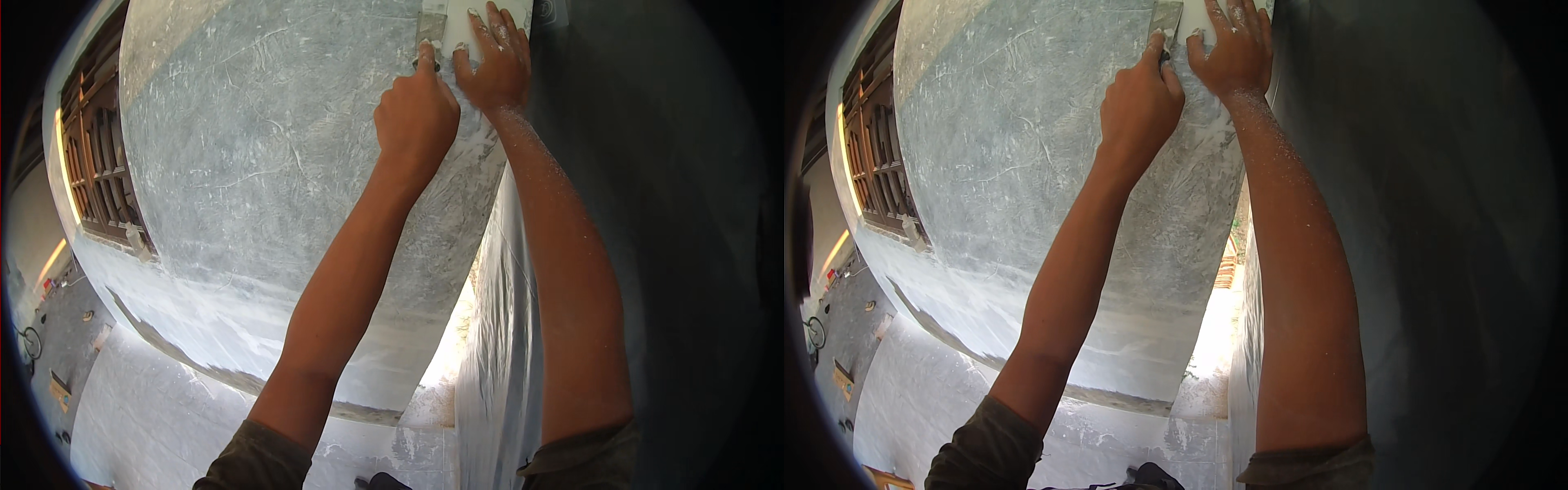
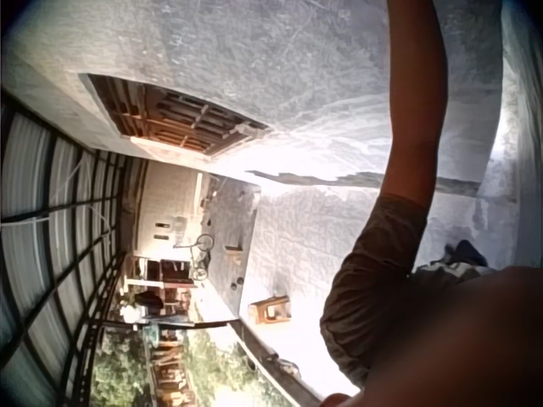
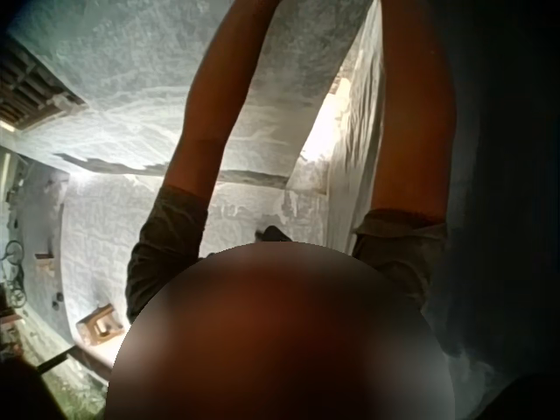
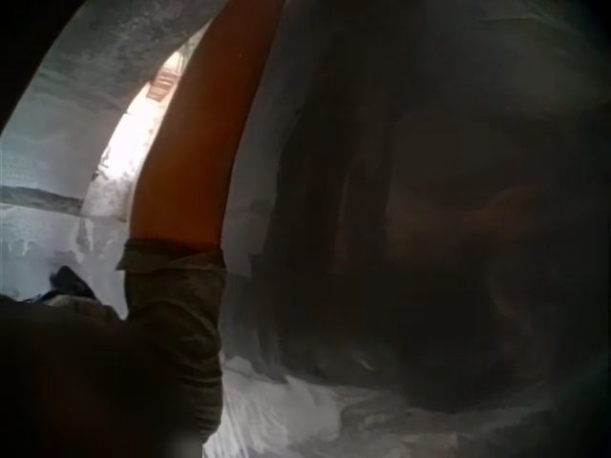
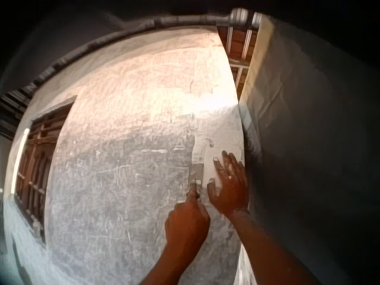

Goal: Finishing or scraping a concrete wall surface using a putty knife.

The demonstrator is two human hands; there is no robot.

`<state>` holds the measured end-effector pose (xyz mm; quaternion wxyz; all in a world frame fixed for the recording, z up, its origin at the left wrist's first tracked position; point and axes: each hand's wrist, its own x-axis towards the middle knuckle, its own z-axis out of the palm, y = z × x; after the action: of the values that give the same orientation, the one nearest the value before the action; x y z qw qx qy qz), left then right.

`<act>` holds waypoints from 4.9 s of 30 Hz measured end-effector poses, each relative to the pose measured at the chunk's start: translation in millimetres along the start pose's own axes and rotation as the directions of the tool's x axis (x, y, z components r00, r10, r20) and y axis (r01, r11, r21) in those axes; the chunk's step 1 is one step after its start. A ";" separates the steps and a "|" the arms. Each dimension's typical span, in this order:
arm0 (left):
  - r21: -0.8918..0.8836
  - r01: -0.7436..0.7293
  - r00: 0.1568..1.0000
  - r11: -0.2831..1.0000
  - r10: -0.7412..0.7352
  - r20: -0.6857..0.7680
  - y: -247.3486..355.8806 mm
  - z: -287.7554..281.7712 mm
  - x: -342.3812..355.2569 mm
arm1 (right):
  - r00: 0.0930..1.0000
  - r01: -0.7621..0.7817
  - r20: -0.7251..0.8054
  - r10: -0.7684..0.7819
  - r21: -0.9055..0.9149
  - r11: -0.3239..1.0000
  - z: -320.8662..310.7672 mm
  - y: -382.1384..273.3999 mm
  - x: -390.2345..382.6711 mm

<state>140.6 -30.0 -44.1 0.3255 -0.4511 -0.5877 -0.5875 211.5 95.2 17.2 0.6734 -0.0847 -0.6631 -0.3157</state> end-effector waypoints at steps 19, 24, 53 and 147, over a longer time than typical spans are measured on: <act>-0.030 -0.020 0.999 0.999 0.019 -0.036 1.4 0.0 23.3 | 0.987 0.113 -0.112 -0.118 -0.054 0.992 17.1 9.9 0.7; 0.008 0.040 0.998 0.999 -0.041 0.038 -1.2 2.1 -0.5 | 0.987 0.110 -0.111 -0.118 -0.072 0.991 14.6 15.2 -2.2; -0.023 -0.075 0.994 0.997 0.073 -0.075 6.7 7.6 41.0 | 0.985 0.118 -0.117 -0.126 -0.076 0.990 16.3 12.5 -0.5; 0.025 0.023 0.999 0.999 -0.022 -0.040 9.7 12.8 22.2 | 0.991 0.096 -0.088 -0.099 -0.047 0.994 14.7 15.7 -4.3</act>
<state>142.8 -15.1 -21.2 0.3362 -0.4287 -0.5935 -0.5923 207.9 116.7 19.5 0.6844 -0.0521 -0.6286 -0.3657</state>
